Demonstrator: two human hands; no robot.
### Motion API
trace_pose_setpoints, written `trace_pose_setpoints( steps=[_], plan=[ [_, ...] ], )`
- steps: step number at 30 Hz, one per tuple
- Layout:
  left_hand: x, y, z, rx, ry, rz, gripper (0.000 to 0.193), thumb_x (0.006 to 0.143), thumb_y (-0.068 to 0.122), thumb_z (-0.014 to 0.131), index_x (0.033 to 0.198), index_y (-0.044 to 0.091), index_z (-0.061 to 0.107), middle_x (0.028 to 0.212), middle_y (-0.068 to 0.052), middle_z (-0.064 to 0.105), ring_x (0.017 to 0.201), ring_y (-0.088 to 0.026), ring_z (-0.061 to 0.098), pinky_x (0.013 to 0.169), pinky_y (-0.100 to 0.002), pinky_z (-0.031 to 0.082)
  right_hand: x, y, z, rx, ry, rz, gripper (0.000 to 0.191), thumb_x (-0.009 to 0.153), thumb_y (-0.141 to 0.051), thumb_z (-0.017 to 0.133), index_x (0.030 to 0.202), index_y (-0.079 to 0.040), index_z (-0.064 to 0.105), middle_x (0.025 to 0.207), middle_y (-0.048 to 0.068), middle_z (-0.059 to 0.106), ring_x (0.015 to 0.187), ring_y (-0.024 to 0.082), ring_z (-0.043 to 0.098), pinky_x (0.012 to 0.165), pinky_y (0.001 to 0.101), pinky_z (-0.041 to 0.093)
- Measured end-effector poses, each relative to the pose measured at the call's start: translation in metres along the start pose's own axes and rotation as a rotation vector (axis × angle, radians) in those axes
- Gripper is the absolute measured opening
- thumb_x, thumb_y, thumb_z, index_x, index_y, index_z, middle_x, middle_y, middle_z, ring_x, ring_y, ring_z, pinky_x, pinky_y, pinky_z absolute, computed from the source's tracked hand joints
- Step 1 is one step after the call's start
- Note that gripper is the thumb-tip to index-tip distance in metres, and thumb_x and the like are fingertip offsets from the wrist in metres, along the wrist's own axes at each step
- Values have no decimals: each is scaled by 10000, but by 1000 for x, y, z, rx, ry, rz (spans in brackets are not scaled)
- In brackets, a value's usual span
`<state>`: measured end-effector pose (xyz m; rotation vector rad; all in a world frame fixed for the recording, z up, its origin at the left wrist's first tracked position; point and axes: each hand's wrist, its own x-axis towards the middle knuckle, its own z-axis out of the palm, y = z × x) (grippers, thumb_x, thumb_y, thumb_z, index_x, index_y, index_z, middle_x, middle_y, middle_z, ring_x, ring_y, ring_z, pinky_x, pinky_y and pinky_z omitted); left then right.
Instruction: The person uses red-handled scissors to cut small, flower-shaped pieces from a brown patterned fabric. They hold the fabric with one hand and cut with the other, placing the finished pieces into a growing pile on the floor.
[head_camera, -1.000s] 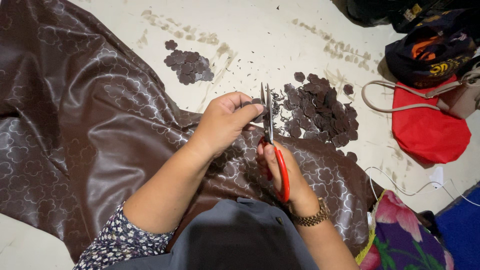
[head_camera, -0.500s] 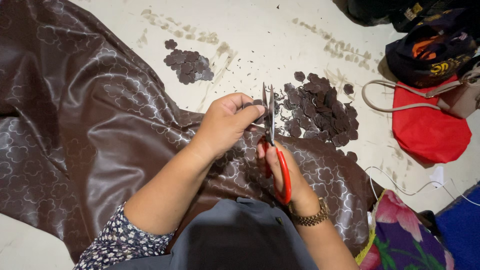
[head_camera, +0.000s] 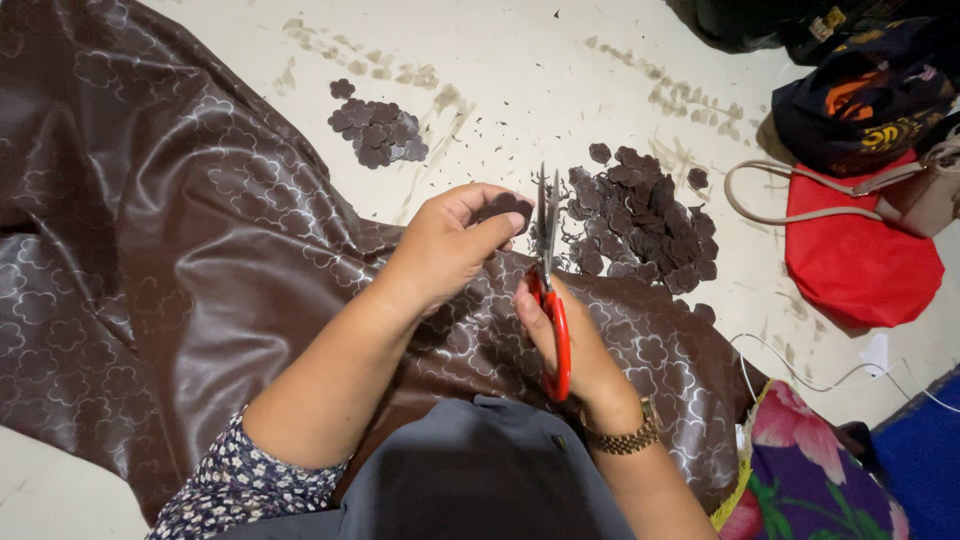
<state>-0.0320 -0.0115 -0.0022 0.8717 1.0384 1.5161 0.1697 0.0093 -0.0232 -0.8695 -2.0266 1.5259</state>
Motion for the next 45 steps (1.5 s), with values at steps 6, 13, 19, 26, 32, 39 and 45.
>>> trace_pose_setpoints(
  steps=[6, 13, 19, 26, 32, 39, 45],
  plan=[
    [0, 4, 0, -77, -35, 34, 284, 916, 8, 691, 1172, -33, 575, 990, -77, 725, 844, -83, 678, 751, -234, 573, -3, -2, 1, 219, -105, 40, 344, 1045, -408, 528, 1090, -70, 577, 876, -19, 533, 801, 84, 502, 720, 257, 464],
    [-2, 12, 2, 89, 30, -6, 336, 894, 51, 743, 1169, -30, 568, 875, -78, 725, 777, -101, 679, 670, -230, 561, -5, -5, -2, 245, -138, 53, 376, 1040, -438, 522, 1099, -70, 568, 872, -18, 516, 796, 89, 490, 714, 253, 450],
    [-1, 12, 3, 124, 57, 9, 341, 885, 57, 747, 1151, -23, 551, 864, -78, 724, 766, -100, 690, 667, -224, 561, -3, -8, -5, 130, -120, 35, 395, 1057, -463, 461, 1065, -82, 561, 846, -14, 509, 749, 88, 498, 668, 254, 452],
    [-2, 9, 3, 98, 63, 5, 333, 880, 52, 755, 1126, -13, 540, 841, -73, 712, 753, -103, 694, 658, -213, 548, -2, -9, -5, 119, -132, 21, 444, 1045, -506, 438, 1045, -75, 546, 836, -7, 506, 726, 99, 505, 643, 259, 453],
    [0, 8, 2, 109, 74, 2, 336, 867, 45, 767, 1112, -9, 544, 820, -69, 706, 727, -104, 685, 615, -209, 521, -1, -8, -6, 63, -155, -38, 470, 1039, -535, 448, 1061, -75, 542, 823, -5, 515, 747, 105, 512, 673, 268, 466],
    [2, 2, -1, 132, 100, -8, 335, 860, 49, 779, 1093, 2, 543, 783, -65, 688, 706, -104, 679, 579, -213, 487, -1, -5, -4, 87, -110, 32, 466, 1058, -515, 397, 973, -81, 542, 783, -24, 486, 676, 89, 481, 602, 257, 435],
    [5, 4, -5, 38, 71, -35, 360, 851, 49, 782, 1113, 2, 540, 791, -78, 702, 695, -100, 669, 603, -213, 519, 0, -2, -5, 86, -91, 36, 471, 1052, -531, 392, 939, -99, 541, 690, -47, 460, 604, 81, 448, 545, 249, 395]
  ],
)
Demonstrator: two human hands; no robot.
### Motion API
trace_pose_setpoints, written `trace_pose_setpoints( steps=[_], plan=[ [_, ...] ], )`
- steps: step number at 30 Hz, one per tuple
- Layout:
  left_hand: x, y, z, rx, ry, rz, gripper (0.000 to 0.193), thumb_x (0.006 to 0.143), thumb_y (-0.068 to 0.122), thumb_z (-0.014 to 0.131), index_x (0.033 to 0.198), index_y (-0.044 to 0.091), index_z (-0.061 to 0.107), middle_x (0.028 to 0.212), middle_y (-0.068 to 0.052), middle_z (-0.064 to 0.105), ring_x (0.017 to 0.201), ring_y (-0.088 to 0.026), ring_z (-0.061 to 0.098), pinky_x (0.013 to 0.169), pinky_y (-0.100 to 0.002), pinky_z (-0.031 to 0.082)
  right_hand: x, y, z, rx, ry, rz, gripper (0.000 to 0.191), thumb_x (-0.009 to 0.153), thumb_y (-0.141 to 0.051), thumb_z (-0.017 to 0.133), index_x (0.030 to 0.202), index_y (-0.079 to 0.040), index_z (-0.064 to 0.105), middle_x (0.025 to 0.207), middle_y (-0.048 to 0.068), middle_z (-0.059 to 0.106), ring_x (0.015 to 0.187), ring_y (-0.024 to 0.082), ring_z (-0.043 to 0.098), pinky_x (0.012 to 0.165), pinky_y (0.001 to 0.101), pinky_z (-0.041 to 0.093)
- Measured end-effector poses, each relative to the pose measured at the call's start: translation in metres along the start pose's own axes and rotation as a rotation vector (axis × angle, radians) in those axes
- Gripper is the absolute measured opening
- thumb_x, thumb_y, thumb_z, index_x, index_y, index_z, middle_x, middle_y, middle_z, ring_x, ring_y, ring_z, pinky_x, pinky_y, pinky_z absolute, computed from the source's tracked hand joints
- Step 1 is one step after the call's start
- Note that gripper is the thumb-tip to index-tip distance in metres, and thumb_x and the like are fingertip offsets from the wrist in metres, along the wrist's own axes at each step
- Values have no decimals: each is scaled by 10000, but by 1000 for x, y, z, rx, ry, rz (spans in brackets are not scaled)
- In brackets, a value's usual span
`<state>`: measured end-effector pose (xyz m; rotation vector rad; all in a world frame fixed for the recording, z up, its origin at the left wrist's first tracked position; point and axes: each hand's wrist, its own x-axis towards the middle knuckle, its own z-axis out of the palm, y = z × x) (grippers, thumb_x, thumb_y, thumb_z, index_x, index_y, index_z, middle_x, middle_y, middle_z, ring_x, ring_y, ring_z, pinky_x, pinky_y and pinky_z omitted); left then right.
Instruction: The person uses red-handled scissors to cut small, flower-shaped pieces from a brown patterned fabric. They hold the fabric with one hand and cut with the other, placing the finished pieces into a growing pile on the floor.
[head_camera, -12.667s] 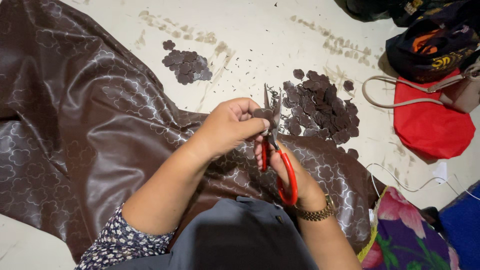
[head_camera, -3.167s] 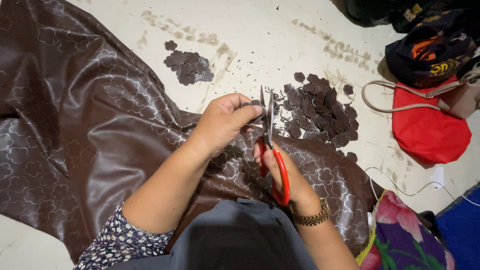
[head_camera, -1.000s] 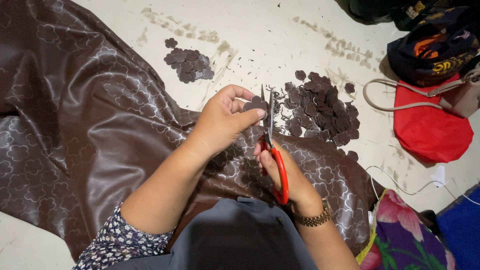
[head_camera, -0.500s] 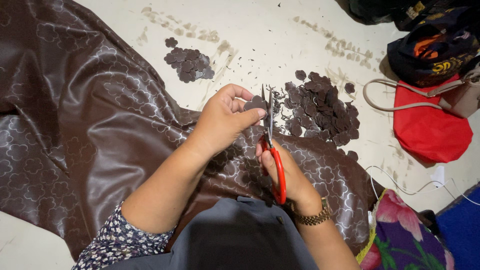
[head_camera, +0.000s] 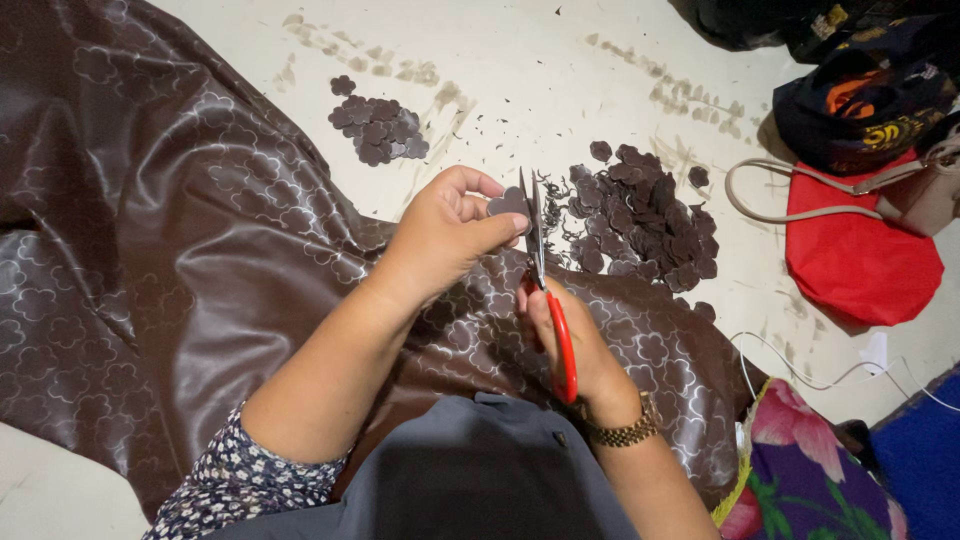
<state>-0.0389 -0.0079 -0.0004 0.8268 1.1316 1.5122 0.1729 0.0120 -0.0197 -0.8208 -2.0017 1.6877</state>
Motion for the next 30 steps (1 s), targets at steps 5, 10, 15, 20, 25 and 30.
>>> trace_pose_setpoints(
  steps=[5, 10, 15, 20, 25, 30],
  plan=[
    [-1, 5, -2, 26, -7, -11, 378, 848, 60, 769, 1144, 0, 543, 791, -77, 708, 689, -93, 668, 593, -205, 517, -1, -1, 0, 141, -51, -15, 448, 1069, -511, 423, 945, -92, 520, 704, -46, 424, 616, 79, 389, 546, 253, 345],
    [-1, 7, -5, 48, 7, -2, 401, 848, 61, 790, 1155, -8, 541, 776, -53, 673, 676, -80, 637, 582, -195, 492, -1, -4, -2, 27, -37, -16, 456, 1062, -520, 407, 922, -103, 526, 712, -50, 433, 618, 70, 404, 541, 247, 358],
    [-1, 5, -6, 28, 10, 9, 402, 850, 57, 795, 1153, -16, 540, 777, -45, 656, 668, -75, 613, 574, -196, 476, -1, -6, 0, 151, -56, 32, 461, 1058, -519, 429, 921, -86, 511, 707, -39, 422, 608, 85, 387, 537, 255, 344],
    [0, 4, -6, -3, 3, 19, 381, 856, 51, 772, 1148, -18, 537, 792, -62, 696, 695, -84, 659, 618, -199, 526, -2, -5, -1, 116, -42, 36, 470, 1049, -527, 425, 914, -89, 526, 705, -44, 436, 605, 83, 406, 538, 251, 365],
    [-1, 6, -6, 7, 1, 34, 376, 858, 46, 772, 1147, -25, 542, 788, -57, 689, 691, -80, 649, 611, -200, 514, -2, -3, -2, 106, -54, 31, 458, 1047, -517, 443, 916, -87, 529, 708, -43, 434, 612, 82, 405, 542, 250, 361],
    [-5, 12, -8, 135, 7, -36, 393, 824, 58, 781, 1131, 1, 543, 754, -33, 662, 640, -68, 623, 519, -203, 469, -1, -3, -3, 59, -126, -78, 439, 1061, -510, 473, 995, -80, 535, 816, -48, 456, 738, 65, 424, 642, 243, 388]
  ],
)
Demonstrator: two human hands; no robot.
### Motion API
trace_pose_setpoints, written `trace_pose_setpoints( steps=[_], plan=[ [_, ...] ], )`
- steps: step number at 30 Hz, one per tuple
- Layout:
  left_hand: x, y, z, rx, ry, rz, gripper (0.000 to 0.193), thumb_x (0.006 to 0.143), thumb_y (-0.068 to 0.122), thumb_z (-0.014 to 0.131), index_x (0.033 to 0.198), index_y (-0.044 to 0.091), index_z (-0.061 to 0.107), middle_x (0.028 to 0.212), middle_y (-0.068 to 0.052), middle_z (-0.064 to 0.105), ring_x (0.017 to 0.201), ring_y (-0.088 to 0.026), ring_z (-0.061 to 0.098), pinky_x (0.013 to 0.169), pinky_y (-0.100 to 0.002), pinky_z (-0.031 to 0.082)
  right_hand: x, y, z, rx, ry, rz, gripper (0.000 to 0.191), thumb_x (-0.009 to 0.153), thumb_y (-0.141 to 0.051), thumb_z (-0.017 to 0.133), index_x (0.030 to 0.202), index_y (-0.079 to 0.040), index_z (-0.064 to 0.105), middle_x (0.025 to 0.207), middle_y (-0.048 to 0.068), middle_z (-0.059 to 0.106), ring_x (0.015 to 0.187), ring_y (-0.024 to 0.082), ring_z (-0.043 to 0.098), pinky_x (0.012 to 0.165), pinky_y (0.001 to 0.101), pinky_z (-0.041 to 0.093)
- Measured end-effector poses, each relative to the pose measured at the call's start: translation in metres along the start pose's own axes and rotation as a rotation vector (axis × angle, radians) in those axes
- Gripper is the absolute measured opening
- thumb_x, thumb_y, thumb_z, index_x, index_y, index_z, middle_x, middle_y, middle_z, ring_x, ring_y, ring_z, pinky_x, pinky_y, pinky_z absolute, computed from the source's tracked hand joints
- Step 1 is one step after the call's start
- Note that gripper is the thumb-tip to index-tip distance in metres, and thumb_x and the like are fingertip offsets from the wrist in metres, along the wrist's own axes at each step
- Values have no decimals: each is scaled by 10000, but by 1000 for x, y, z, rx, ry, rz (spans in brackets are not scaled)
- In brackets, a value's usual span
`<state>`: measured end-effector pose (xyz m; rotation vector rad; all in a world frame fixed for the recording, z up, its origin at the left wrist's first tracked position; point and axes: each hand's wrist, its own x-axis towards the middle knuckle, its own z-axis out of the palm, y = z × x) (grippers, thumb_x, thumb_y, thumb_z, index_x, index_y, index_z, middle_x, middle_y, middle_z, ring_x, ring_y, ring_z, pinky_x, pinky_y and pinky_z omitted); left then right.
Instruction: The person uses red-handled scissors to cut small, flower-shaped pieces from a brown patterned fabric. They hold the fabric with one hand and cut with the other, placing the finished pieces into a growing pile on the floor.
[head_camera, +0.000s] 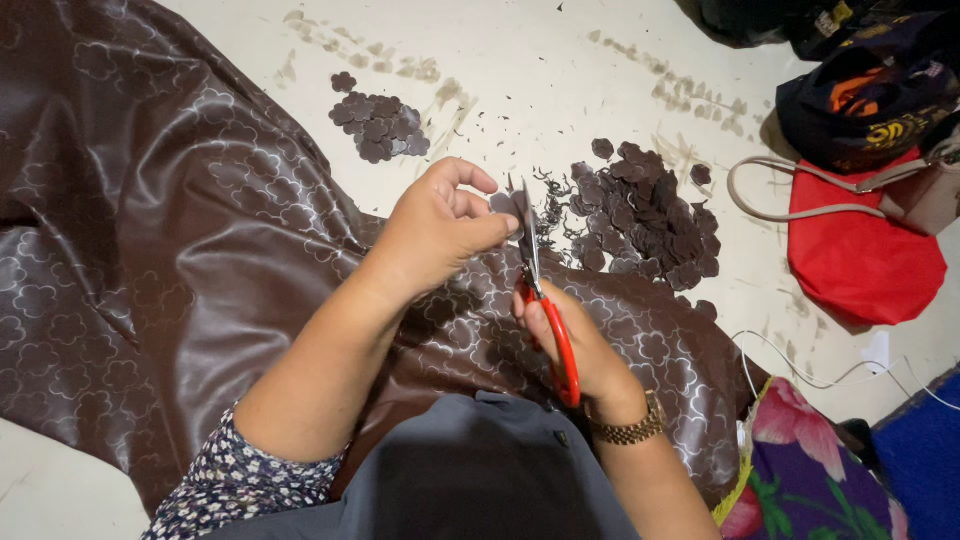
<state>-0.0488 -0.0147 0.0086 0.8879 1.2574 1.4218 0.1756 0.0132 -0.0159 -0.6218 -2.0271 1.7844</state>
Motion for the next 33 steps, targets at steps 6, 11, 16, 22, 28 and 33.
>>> trace_pose_setpoints(
  steps=[6, 11, 16, 22, 28, 33],
  plan=[
    [0, -1, 3, -39, -1, 36, 377, 830, 57, 788, 1111, 6, 542, 737, -28, 657, 634, -64, 614, 527, -197, 474, -2, -3, 1, 52, 46, 37, 464, 1033, -538, 468, 993, -84, 554, 803, -48, 457, 714, 66, 404, 614, 242, 354],
    [2, -4, 3, -71, -9, 54, 360, 846, 59, 790, 1103, 1, 545, 751, -34, 662, 649, -67, 617, 549, -200, 483, 0, -2, 2, 116, 38, 56, 480, 1044, -549, 462, 958, -83, 541, 762, -40, 449, 671, 78, 403, 586, 242, 352],
    [1, -5, 2, -85, 0, 38, 360, 839, 58, 782, 1098, 10, 537, 762, -43, 681, 653, -74, 634, 555, -206, 494, 0, 2, 1, 134, 34, 64, 481, 1047, -548, 455, 958, -82, 539, 760, -42, 453, 658, 77, 408, 578, 240, 359],
    [2, -8, 6, -126, -33, 45, 338, 840, 37, 771, 1086, 5, 542, 782, -55, 698, 687, -88, 678, 608, -210, 536, -1, 7, -2, 53, 20, 42, 485, 1036, -559, 470, 1017, -81, 550, 840, -34, 477, 733, 77, 435, 636, 238, 389],
    [1, -10, 10, -145, -100, 14, 200, 881, 10, 741, 1018, -3, 595, 801, -59, 707, 691, -88, 654, 623, -218, 525, 0, 11, 0, 164, -27, -18, 527, 1018, -587, 519, 1103, -68, 543, 937, -7, 496, 843, 105, 471, 735, 258, 429],
    [1, -8, 13, -270, -153, -22, 130, 887, -20, 715, 973, -3, 618, 838, -54, 717, 723, -87, 671, 678, -221, 559, -2, 9, 2, 221, -43, -20, 553, 1002, -603, 526, 1134, -66, 532, 966, -4, 494, 877, 108, 463, 778, 263, 431]
  ],
)
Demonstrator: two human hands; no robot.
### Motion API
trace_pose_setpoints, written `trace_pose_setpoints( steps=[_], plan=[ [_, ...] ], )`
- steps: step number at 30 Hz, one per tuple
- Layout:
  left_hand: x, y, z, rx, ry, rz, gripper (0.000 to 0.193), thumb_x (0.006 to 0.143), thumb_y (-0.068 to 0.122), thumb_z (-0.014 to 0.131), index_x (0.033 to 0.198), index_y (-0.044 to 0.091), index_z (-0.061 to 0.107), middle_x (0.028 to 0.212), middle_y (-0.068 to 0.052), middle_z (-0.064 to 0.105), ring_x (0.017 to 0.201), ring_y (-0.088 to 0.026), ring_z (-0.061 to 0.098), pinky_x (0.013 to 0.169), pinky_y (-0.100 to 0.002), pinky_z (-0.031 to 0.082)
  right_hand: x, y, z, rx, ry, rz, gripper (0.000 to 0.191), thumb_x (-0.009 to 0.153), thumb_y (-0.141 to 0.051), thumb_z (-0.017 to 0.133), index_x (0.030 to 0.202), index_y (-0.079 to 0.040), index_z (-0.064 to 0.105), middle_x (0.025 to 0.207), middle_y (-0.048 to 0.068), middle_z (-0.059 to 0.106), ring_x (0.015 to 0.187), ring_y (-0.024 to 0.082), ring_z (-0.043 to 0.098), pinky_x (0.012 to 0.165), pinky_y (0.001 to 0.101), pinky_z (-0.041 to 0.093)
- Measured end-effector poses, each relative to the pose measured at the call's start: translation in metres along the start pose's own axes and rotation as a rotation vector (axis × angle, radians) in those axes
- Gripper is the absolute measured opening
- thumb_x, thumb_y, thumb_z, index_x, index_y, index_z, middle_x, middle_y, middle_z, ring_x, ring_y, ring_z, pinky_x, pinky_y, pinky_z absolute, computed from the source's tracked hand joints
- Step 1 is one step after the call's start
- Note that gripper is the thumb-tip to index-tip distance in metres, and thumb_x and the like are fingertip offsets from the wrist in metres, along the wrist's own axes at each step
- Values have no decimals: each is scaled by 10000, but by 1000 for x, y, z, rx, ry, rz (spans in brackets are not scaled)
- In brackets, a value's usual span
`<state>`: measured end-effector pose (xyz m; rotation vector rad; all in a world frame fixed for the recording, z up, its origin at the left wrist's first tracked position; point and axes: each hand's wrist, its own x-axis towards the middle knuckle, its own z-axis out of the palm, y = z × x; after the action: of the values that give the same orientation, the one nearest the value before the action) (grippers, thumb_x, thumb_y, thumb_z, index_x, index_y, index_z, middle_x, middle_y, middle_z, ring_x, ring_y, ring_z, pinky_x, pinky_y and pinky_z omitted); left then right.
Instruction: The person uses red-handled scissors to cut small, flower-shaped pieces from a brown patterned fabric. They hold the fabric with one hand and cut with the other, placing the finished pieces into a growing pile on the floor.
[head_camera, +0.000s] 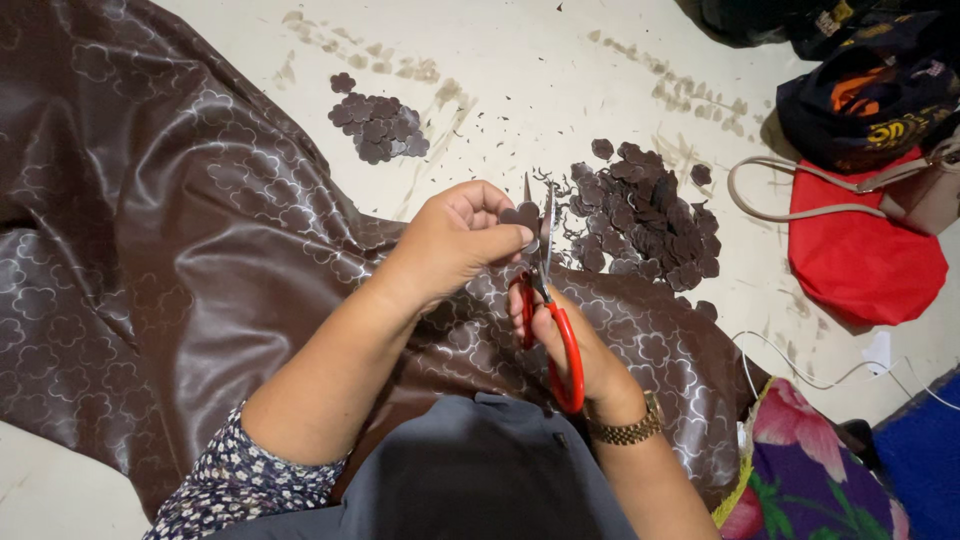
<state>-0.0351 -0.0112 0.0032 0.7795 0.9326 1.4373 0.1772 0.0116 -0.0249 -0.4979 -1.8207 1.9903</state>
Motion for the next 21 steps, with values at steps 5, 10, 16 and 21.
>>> trace_pose_setpoints(
  steps=[5, 10, 16, 21],
  plan=[
    [-1, 0, 1, 26, 17, -34, 116, 883, -10, 708, 967, 2, 629, 819, -64, 720, 697, -87, 660, 647, -220, 540, -3, 0, -1, -34, 38, 4, 560, 1042, -612, 483, 1119, -61, 552, 951, -10, 491, 865, 102, 466, 768, 258, 434],
    [-1, -6, 8, -27, -21, -36, 61, 898, 13, 714, 940, 1, 671, 820, -40, 714, 704, -80, 647, 666, -221, 539, -2, 3, 0, 15, 53, -15, 586, 1030, -602, 493, 1176, -37, 553, 1017, 5, 517, 909, 113, 478, 822, 269, 436],
    [-4, -1, 8, 41, 13, -109, 65, 908, 82, 711, 926, 19, 702, 798, -29, 710, 678, -63, 628, 630, -205, 503, -4, -6, -4, -9, -19, -20, 602, 1048, -620, 450, 1157, -38, 558, 1040, 8, 517, 939, 116, 473, 858, 262, 428],
    [-4, 6, 8, 32, 16, -148, 81, 889, 83, 726, 930, 18, 699, 802, -27, 704, 683, -63, 630, 640, -205, 514, -5, -12, 0, -73, 37, -5, 586, 1049, -636, 422, 1068, -63, 546, 924, -5, 477, 838, 110, 429, 741, 261, 389]
  ],
)
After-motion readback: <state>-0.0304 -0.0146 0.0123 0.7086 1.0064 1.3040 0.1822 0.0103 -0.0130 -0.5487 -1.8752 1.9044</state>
